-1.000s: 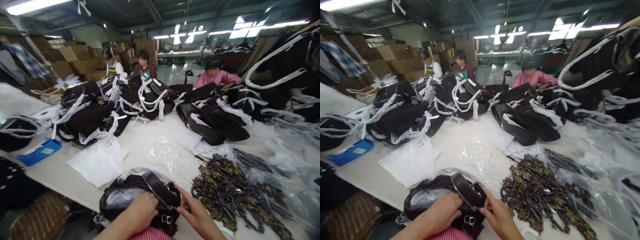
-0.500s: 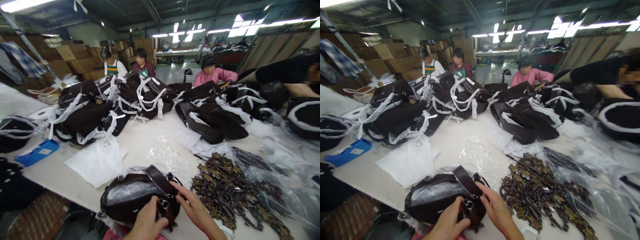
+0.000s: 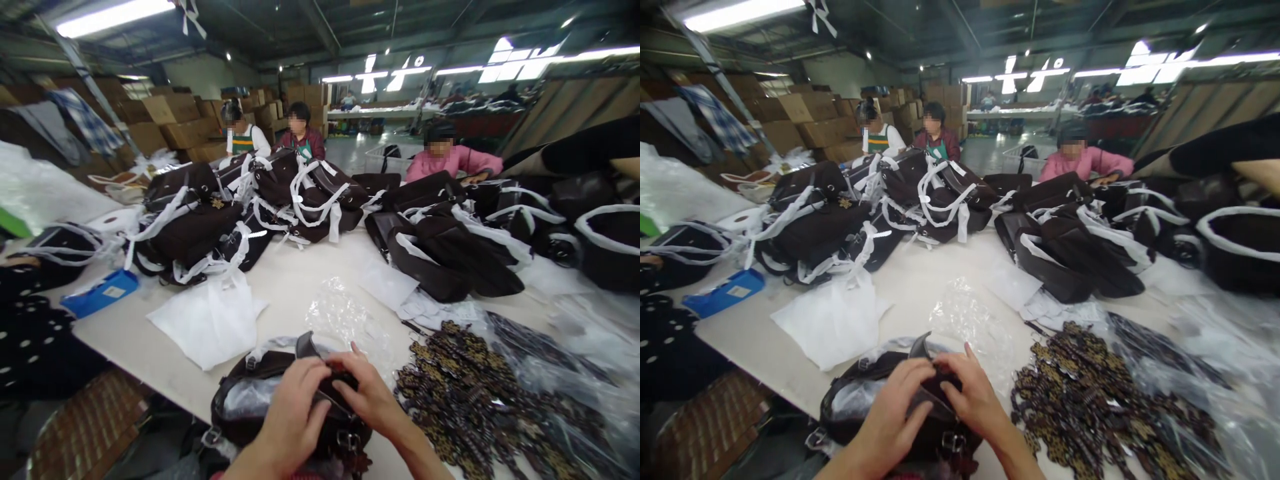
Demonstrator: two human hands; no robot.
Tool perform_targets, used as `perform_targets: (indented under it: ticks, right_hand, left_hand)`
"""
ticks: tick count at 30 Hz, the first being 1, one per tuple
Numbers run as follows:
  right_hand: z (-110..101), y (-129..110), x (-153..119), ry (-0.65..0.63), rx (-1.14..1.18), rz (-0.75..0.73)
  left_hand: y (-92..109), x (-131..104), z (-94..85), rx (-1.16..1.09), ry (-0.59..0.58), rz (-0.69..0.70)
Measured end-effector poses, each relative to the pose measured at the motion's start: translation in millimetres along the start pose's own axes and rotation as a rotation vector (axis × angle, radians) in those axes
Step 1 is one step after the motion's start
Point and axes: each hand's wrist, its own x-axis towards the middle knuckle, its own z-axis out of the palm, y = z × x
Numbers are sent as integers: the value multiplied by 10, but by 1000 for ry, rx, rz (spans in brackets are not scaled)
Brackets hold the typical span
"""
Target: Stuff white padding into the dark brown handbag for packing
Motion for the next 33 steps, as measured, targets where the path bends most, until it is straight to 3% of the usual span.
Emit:
perform_targets:
  ticks: [3, 5, 8, 12, 14, 17, 20, 22, 26, 30, 33]
  right_hand:
    - [-80, 98, -85, -63, 269, 3]
    - [-89, 101, -106, -84, 289, 7]
    - [-68, 73, -103, 70, 152, -11]
    - [-104, 175, -234, 343, -43, 144]
    - [-117, 282, -387, 385, -65, 317]
    - [-41, 391, -627, 288, 43, 497]
    - [159, 387, -760, 160, 168, 539]
    - [315, 367, -777, 185, 234, 567]
    - [481, 413, -717, 277, 402, 617]
    - [302, 372, -621, 424, 495, 568]
    - [114, 31, -512, 333, 494, 464]
  left_hand:
    - [1, 185, -338, 245, -164, 136]
    - [30, 255, -471, 381, -275, 161]
    - [44, 214, -550, 494, -333, 15]
    - [-215, 35, -568, 291, -413, -356]
    - [-382, -10, -609, 152, -505, -421]
    - [-470, 3, -739, -91, -609, -420]
    - [-384, 23, -838, -164, -573, -393]
    - [-328, -14, -808, 76, -578, -402]
    - [-334, -166, -569, 533, -594, -499]
    - [-315, -188, -434, 633, -571, -522]
    - [-235, -130, -457, 676, -506, -494]
